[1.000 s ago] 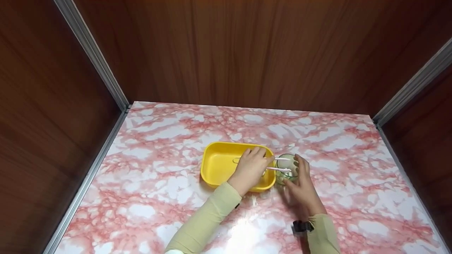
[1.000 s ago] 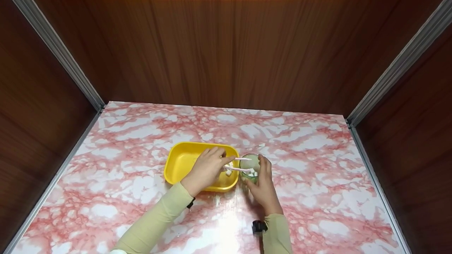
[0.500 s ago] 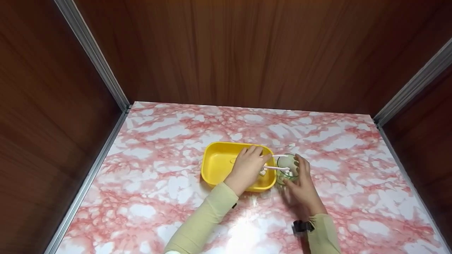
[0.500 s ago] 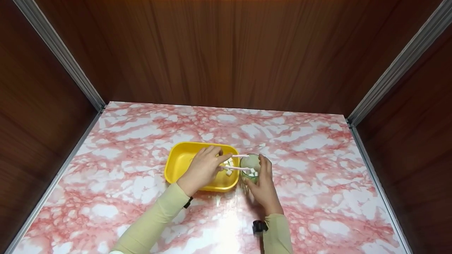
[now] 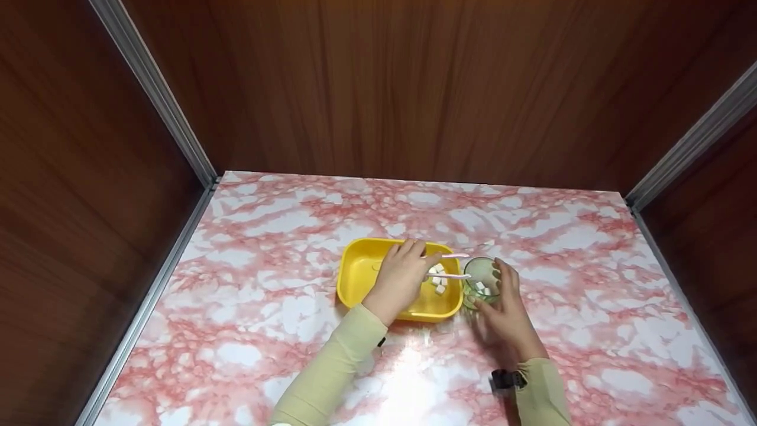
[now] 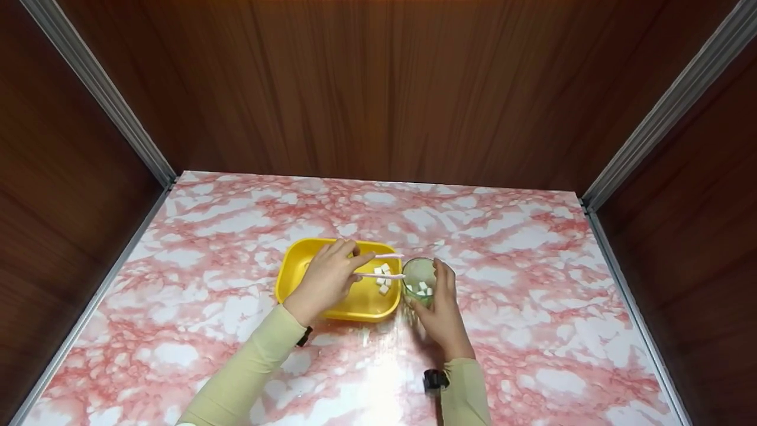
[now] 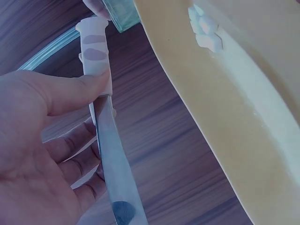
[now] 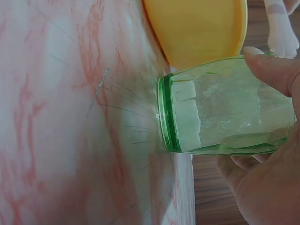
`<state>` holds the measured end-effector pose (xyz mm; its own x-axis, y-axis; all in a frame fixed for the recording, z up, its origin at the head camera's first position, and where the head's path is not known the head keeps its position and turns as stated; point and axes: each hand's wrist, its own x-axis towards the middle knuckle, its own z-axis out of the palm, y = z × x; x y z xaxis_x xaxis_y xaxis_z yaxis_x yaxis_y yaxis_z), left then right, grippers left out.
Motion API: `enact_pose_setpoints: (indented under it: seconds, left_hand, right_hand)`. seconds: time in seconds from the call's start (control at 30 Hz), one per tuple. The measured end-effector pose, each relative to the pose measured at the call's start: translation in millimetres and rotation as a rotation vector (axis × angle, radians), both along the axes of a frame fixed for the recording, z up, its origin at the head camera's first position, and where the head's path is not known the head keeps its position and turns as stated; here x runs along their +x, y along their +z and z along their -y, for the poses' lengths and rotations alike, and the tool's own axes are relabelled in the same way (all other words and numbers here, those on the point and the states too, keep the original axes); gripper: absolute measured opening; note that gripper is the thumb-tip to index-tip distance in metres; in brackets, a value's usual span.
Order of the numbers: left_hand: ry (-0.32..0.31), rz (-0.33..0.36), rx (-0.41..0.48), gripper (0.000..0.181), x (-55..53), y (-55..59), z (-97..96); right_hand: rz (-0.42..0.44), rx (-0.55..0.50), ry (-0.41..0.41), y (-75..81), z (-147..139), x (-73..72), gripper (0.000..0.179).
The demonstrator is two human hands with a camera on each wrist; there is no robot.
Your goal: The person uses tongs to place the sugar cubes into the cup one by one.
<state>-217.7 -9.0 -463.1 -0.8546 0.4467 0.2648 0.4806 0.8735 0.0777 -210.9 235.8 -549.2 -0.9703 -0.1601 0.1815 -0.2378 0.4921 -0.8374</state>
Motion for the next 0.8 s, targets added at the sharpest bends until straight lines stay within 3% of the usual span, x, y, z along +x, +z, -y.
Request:
enact_pose_setpoints:
  seconds: [0.43, 0.8]
  left_hand:
    - [0.035, 0.049, -0.033, 0.047, -3.0, -2.9, 9.7]
    - [0.046, 0.076, -0.075, 0.043, -5.0, -14.5, 16.1]
  right_hand:
    - [-0.035, -0.011, 0.012, -0.6, 0.1, -1.5, 0.088]
    - [-0.024, -0.014, 0.005, 0.5, 0.5, -0.5, 0.088]
